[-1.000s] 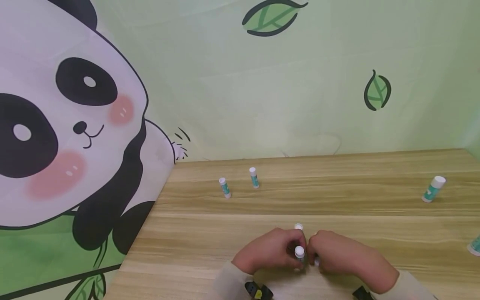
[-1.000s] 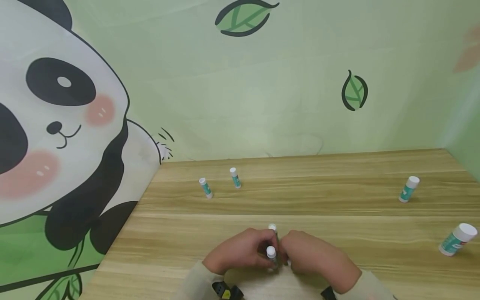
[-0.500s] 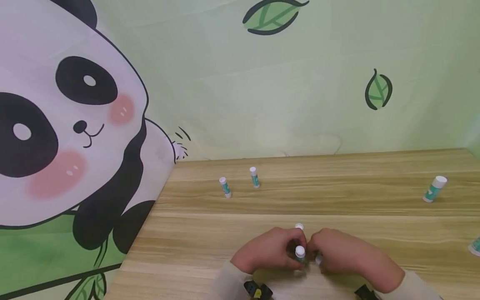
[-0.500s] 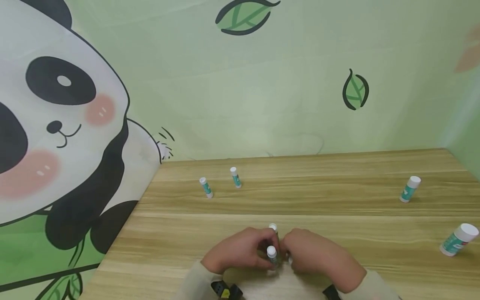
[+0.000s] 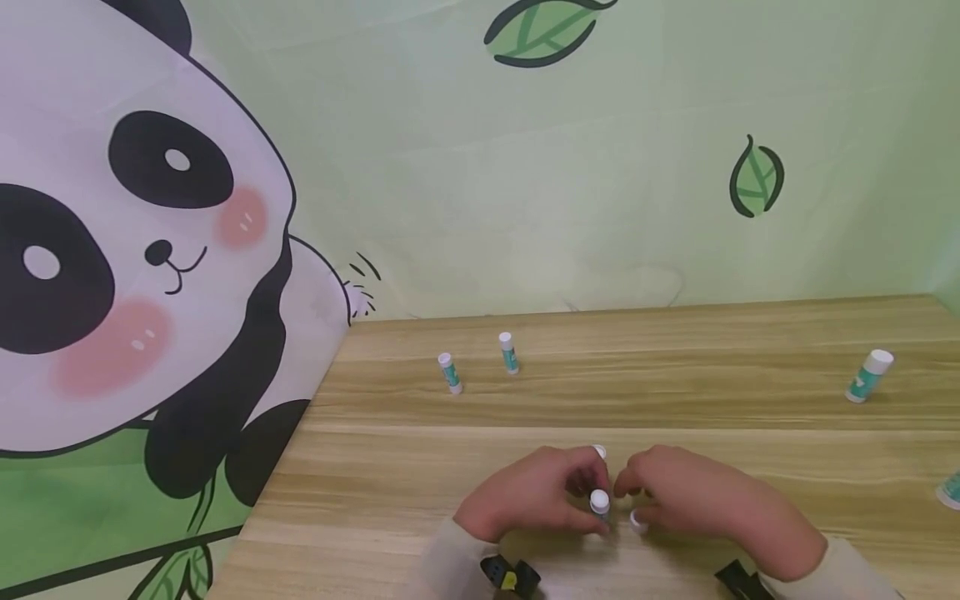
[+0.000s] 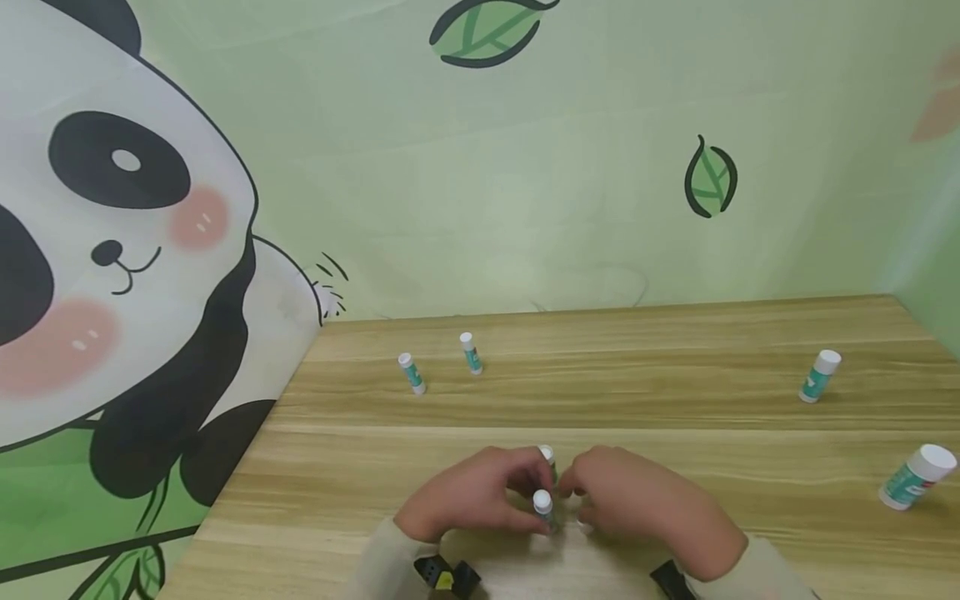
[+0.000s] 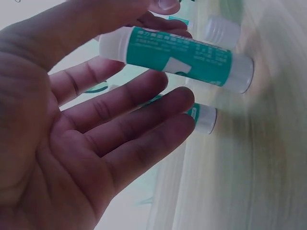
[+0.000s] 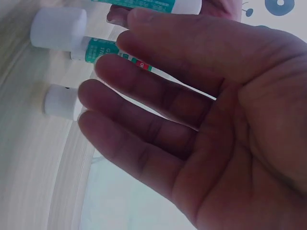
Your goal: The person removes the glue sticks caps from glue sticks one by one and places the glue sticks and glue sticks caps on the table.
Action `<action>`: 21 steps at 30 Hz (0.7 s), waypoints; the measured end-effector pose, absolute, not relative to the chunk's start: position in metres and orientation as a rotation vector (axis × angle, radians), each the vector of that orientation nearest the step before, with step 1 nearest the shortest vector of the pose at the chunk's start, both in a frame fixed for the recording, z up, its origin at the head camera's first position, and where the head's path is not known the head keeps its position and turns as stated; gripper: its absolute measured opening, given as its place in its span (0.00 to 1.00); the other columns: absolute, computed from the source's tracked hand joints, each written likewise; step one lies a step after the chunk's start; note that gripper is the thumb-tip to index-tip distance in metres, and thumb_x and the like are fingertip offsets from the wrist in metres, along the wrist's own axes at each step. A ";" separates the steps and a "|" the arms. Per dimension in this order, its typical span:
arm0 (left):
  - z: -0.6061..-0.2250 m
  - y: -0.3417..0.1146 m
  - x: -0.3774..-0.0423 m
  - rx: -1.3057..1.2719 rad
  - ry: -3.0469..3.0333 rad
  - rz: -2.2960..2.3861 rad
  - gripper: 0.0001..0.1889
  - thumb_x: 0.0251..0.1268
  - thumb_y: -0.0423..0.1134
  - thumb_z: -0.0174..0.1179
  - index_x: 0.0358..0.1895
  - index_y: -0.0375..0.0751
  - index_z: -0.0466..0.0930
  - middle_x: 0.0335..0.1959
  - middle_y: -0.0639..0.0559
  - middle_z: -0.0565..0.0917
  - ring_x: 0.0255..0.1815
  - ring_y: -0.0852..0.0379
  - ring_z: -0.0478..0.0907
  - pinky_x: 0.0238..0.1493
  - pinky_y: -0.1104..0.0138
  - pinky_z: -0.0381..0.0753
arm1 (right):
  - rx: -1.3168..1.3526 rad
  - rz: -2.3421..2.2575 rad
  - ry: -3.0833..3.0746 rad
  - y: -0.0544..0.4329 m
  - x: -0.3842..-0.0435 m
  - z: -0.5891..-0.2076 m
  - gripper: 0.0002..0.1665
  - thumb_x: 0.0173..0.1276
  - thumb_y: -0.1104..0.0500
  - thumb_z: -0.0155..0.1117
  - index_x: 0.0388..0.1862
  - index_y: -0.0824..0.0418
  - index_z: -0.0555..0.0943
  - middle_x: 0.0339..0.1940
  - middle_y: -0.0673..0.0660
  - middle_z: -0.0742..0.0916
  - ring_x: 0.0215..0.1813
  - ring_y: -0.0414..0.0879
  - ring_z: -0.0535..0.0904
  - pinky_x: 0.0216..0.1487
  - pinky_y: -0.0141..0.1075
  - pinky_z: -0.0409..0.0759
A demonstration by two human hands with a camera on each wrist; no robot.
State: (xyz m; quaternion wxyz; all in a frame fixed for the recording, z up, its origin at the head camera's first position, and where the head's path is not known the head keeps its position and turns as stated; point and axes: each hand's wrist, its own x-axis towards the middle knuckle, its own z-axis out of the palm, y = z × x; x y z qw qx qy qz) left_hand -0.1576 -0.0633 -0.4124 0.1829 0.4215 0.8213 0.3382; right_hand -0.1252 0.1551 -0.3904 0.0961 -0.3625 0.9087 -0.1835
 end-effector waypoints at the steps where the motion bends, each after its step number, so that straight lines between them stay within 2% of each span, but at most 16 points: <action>1: -0.412 -0.064 -0.158 1.188 2.312 0.964 0.16 0.53 0.43 0.73 0.41 0.53 0.75 0.36 0.66 0.83 0.40 0.78 0.78 0.47 0.79 0.77 | -1.084 -0.545 2.695 0.155 -0.125 -0.390 0.13 0.53 0.61 0.71 0.41 0.55 0.86 0.39 0.48 0.88 0.42 0.44 0.83 0.44 0.41 0.82; 6: -0.410 -0.067 -0.159 1.168 2.315 0.983 0.16 0.54 0.45 0.72 0.42 0.52 0.75 0.36 0.66 0.83 0.40 0.76 0.79 0.47 0.78 0.78 | -1.114 -0.576 2.710 0.155 -0.124 -0.387 0.12 0.57 0.62 0.67 0.41 0.55 0.86 0.39 0.48 0.88 0.43 0.42 0.83 0.45 0.40 0.82; 11: -0.407 -0.071 -0.161 1.118 2.343 0.996 0.15 0.55 0.49 0.71 0.41 0.52 0.76 0.37 0.66 0.83 0.41 0.70 0.81 0.48 0.76 0.78 | -1.123 -0.590 2.725 0.155 -0.124 -0.385 0.11 0.60 0.61 0.67 0.43 0.55 0.86 0.40 0.48 0.87 0.43 0.40 0.82 0.45 0.38 0.81; 21: -0.405 -0.081 -0.167 1.054 2.375 1.057 0.20 0.54 0.54 0.70 0.43 0.48 0.76 0.39 0.55 0.84 0.42 0.65 0.81 0.48 0.75 0.80 | -1.189 -0.591 2.753 0.153 -0.126 -0.385 0.08 0.61 0.61 0.67 0.40 0.54 0.86 0.37 0.46 0.86 0.39 0.35 0.80 0.41 0.35 0.81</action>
